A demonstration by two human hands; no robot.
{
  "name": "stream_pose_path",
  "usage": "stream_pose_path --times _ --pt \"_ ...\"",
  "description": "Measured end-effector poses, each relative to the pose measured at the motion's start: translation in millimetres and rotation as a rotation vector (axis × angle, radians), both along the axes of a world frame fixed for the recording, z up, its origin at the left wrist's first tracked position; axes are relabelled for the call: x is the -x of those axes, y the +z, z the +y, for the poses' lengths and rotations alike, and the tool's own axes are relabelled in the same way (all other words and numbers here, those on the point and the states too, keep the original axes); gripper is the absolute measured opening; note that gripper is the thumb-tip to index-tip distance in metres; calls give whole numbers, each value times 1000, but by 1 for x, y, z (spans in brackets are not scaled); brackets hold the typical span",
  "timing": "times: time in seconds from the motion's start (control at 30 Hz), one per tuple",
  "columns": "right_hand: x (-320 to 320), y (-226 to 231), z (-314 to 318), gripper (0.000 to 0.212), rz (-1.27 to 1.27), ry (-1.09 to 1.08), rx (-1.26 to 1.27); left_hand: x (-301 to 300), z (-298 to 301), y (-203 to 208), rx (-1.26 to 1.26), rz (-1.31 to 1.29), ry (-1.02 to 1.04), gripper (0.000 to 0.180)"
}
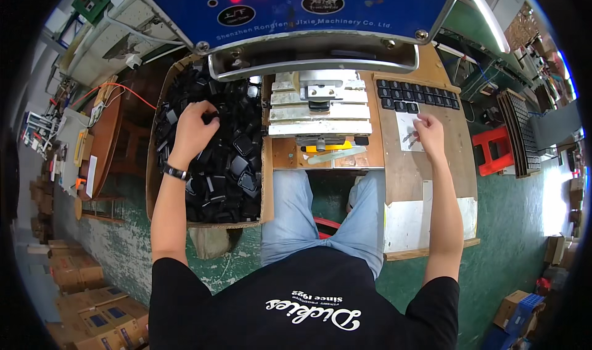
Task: Assembling small plastic components using a heat press machine on a production line.
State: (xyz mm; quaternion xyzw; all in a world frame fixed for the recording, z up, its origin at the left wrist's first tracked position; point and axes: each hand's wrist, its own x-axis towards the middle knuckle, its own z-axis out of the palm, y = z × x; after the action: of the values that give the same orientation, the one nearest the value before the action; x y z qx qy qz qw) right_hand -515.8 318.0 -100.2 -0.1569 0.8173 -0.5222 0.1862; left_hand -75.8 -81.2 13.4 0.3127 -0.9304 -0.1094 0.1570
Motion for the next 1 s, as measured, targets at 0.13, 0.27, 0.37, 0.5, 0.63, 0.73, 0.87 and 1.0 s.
stream_pose_path --times 0.13,0.27,0.37,0.5,0.63,0.73,0.87,1.0 --pt "-43 65 -27 31 181 152 314 -6 27 18 -577 477 -77 22" --pt "-110 118 -64 30 151 385 477 -7 46 27 -911 736 -99 26" --pt "-140 139 -89 39 13 618 453 -2 50 29 -1062 815 -123 28" --pt "-139 156 -101 48 -2 606 276 7 55 32 -1302 889 -144 31" --pt "-132 160 -116 56 306 676 95 29 67 33 -1227 792 -180 32" --pt "-134 158 -128 58 480 731 79 56 80 36 -1151 737 -223 31" --pt "-128 146 -123 60 245 701 198 102 101 37 -1003 672 -309 27" --pt "-98 110 -84 56 90 327 646 137 116 38 -854 515 -386 22"
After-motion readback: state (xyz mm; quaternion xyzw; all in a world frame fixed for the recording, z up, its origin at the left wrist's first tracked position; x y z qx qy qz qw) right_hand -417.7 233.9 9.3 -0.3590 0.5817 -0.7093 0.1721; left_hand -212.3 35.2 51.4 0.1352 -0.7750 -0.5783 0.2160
